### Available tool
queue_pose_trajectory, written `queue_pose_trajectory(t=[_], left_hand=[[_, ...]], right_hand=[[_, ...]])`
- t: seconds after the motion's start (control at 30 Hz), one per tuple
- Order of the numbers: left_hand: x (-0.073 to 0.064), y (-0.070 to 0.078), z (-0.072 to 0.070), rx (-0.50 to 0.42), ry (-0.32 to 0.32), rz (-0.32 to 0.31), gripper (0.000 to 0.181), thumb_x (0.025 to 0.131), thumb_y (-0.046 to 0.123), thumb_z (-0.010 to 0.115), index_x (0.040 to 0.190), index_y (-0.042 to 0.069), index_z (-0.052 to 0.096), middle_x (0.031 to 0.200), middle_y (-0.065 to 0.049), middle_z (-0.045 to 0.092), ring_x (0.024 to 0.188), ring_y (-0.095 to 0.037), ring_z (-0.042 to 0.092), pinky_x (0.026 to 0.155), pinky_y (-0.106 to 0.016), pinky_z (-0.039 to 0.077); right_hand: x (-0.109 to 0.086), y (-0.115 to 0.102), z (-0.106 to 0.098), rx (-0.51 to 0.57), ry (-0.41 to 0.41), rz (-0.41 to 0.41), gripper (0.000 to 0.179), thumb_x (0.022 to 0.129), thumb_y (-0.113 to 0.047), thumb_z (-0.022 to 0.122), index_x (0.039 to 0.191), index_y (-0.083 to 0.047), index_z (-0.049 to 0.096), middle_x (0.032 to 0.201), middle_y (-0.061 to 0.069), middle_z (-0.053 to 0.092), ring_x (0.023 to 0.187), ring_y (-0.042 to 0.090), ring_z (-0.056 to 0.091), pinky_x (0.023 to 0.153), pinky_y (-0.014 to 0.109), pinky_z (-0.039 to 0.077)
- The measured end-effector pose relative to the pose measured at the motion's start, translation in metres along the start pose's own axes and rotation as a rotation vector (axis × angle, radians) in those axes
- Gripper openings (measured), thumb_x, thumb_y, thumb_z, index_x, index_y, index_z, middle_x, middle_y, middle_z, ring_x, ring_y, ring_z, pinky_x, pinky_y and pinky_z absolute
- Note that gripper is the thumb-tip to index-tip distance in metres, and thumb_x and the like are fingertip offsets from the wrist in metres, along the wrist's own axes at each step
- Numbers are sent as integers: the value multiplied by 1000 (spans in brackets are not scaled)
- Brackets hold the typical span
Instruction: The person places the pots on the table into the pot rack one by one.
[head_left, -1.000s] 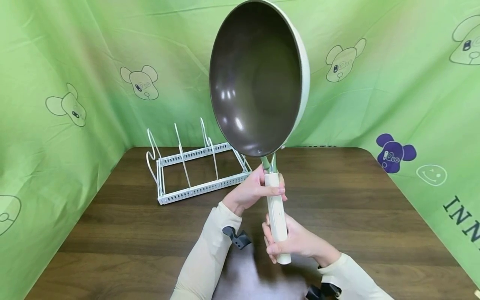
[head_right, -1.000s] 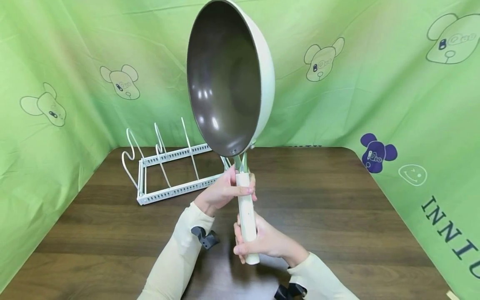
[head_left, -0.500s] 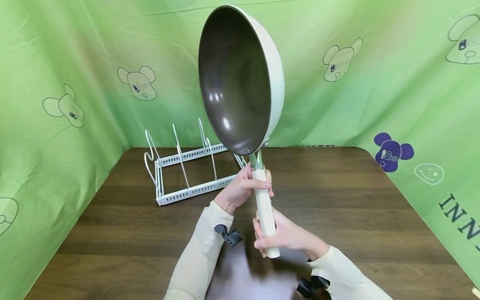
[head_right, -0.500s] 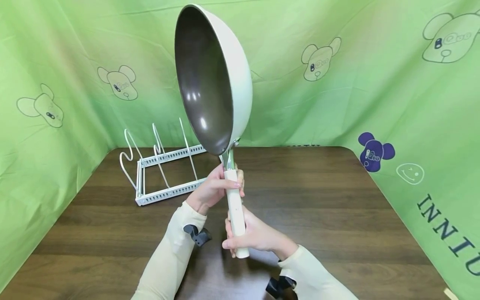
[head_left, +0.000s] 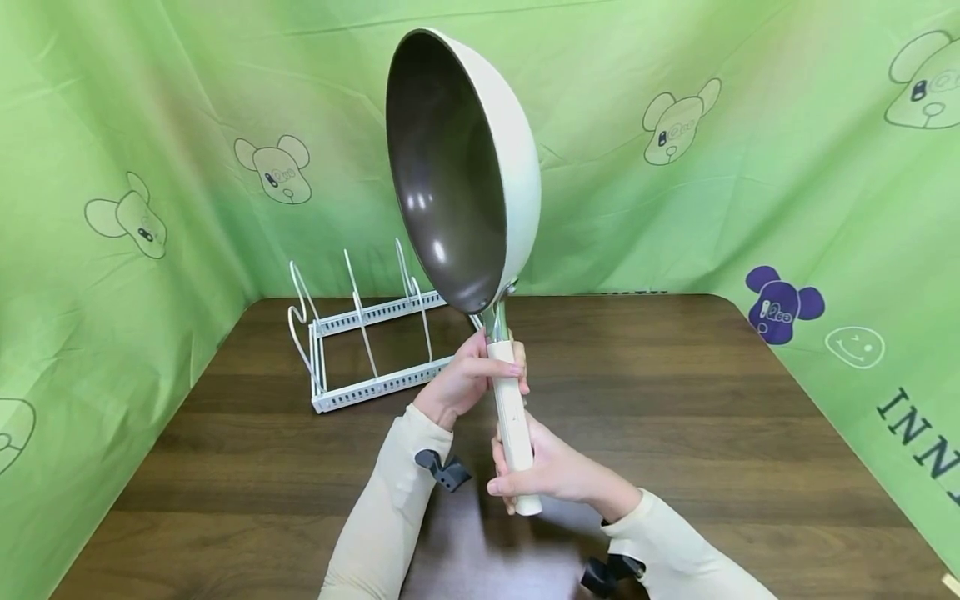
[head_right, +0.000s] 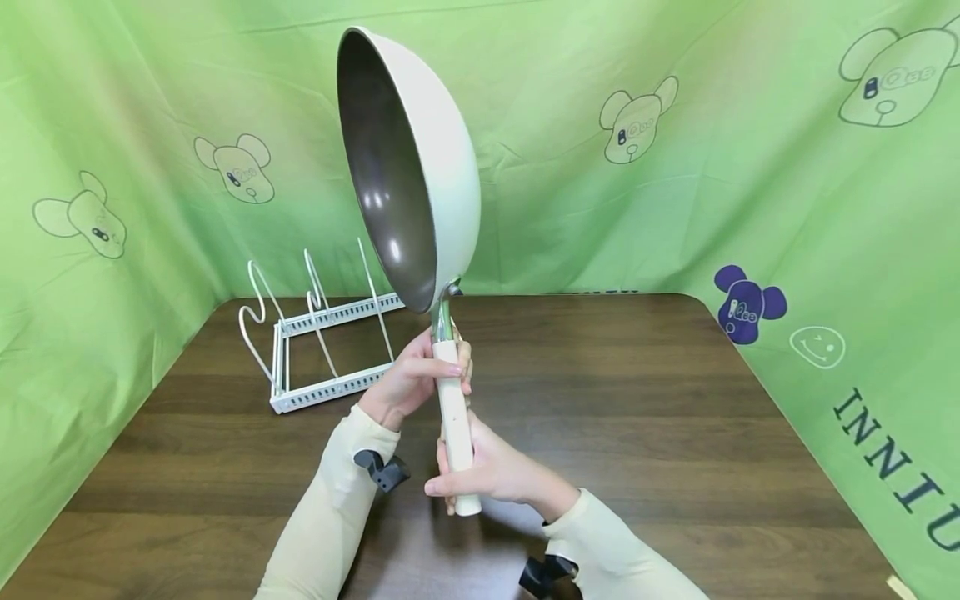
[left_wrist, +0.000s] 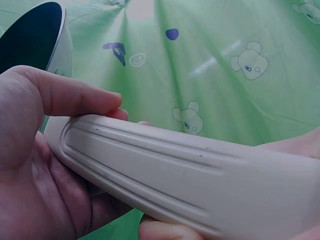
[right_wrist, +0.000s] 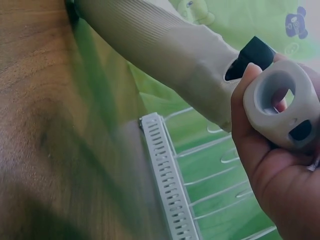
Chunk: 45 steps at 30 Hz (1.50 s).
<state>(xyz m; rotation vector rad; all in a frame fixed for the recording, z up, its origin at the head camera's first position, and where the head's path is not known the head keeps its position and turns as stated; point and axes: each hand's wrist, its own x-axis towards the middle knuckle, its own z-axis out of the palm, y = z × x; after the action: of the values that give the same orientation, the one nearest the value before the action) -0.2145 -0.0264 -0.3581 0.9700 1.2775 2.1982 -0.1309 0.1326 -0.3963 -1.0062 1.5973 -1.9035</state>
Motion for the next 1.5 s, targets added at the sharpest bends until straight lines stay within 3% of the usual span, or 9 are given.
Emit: queue_pose_trajectory(t=[0.3,0.63,0.93,1.13,1.5], left_hand=[[-8,3,-6,-29,13,-31,23,81,-10,46,93,9,49,73,-1,60,64,-17,66,68,-28,53],[-17,2,-15,-44,18,-79,27,82,-10,45,98,11,50,77,0,62,68,-15,67,71,-29,54],[-24,0,-24,-78,7,-119,28,83,-12,43,97,9,54,76,-1,65,70,-15,68,74,-31,56],[-29,-1,-31,-82,-13,-138,28,83,-11,42,100,10,50,78,-1,66,71,-16,67,74,-33,56],[-33,-9,-48,-99,-78,-193,28,87,-11,41,92,8,60,81,-2,67,76,-16,68,77,-32,56]], right_hand=[[7,4,6,-10,11,0,46,87,3,70,104,12,27,74,2,55,54,12,63,46,39,56],[9,14,9,-48,30,25,42,87,2,71,100,12,32,71,0,55,52,10,63,45,37,55],[10,20,12,-89,63,85,48,86,0,73,112,4,33,71,2,55,52,12,63,46,39,56],[14,24,14,-89,64,85,46,86,-1,74,110,2,35,70,2,56,53,12,64,47,39,56],[18,37,18,-28,83,87,44,85,5,72,107,1,34,71,3,54,54,12,62,47,34,56]])
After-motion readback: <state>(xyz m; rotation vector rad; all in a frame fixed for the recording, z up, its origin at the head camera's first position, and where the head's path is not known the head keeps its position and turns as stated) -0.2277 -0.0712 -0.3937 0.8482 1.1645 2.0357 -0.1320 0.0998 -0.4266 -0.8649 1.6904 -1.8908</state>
